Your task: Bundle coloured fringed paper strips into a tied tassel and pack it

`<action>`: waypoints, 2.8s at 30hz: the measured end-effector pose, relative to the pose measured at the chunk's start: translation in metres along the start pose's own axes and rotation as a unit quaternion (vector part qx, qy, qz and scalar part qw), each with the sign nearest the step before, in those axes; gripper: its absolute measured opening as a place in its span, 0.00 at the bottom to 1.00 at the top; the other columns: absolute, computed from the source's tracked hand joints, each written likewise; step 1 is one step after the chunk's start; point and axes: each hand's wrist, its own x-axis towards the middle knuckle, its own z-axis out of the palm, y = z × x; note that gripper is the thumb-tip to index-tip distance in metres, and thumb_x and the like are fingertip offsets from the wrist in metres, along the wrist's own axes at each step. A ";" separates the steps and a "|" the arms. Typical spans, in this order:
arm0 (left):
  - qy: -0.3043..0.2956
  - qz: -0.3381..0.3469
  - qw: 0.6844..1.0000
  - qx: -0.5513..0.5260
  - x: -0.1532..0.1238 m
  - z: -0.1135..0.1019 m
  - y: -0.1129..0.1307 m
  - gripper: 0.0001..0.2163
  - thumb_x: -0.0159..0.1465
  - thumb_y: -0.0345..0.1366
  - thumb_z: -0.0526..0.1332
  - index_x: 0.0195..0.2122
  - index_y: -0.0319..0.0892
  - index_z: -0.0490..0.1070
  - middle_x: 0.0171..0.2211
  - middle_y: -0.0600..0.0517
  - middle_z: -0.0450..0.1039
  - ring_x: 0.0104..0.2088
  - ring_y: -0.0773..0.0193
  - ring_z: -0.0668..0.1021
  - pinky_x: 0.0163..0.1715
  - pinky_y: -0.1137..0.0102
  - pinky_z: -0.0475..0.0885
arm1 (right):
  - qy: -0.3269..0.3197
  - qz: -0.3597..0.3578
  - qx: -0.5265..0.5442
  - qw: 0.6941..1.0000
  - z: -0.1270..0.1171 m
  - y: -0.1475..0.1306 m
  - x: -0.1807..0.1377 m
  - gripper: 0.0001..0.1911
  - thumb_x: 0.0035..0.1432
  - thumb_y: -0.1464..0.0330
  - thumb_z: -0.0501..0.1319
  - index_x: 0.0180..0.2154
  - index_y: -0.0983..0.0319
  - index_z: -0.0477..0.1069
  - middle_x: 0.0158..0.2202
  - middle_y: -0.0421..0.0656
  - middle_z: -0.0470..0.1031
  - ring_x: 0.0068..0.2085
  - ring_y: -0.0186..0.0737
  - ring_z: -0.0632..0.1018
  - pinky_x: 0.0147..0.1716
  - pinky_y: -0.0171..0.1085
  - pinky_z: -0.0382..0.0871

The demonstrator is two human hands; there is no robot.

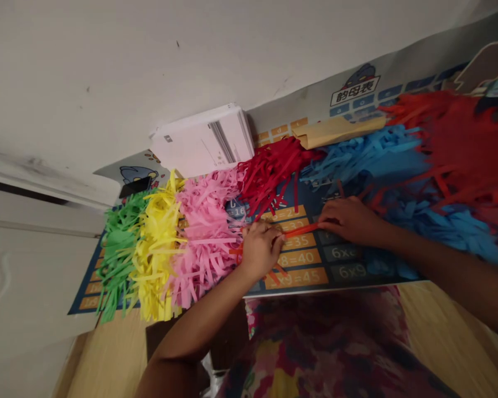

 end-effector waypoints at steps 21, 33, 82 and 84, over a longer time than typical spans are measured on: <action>-0.012 0.252 0.949 0.190 0.008 -0.003 0.002 0.09 0.70 0.33 0.58 0.47 0.48 0.74 0.41 0.51 0.78 0.44 0.56 0.72 0.49 0.55 0.59 | 0.022 -0.168 -0.205 0.964 -0.016 -0.046 0.002 0.10 0.63 0.76 0.58 0.37 0.61 0.77 0.39 0.45 0.80 0.47 0.47 0.72 0.47 0.49 0.54; 0.031 0.242 0.951 0.189 0.018 0.007 0.012 0.09 0.69 0.37 0.57 0.36 0.40 0.75 0.32 0.48 0.76 0.41 0.56 0.72 0.48 0.53 0.60 | 0.112 -0.126 -0.198 0.966 -0.003 -0.048 0.012 0.07 0.64 0.70 0.58 0.34 0.60 0.75 0.36 0.43 0.79 0.41 0.44 0.72 0.43 0.47 0.53; 0.044 0.276 0.938 0.206 -0.005 0.001 0.011 0.07 0.69 0.33 0.59 0.38 0.43 0.77 0.38 0.51 0.76 0.43 0.57 0.72 0.53 0.54 0.60 | 0.009 -0.041 -0.111 0.993 -0.006 -0.054 -0.004 0.08 0.59 0.75 0.61 0.37 0.59 0.77 0.42 0.44 0.79 0.46 0.46 0.72 0.44 0.45 0.52; 0.039 0.282 0.936 0.207 -0.005 0.003 0.015 0.08 0.69 0.32 0.57 0.36 0.40 0.76 0.38 0.50 0.76 0.43 0.57 0.72 0.54 0.53 0.61 | 0.028 -0.128 -0.148 0.980 0.006 -0.059 -0.004 0.07 0.62 0.75 0.60 0.35 0.62 0.77 0.37 0.45 0.78 0.41 0.43 0.73 0.45 0.46 0.53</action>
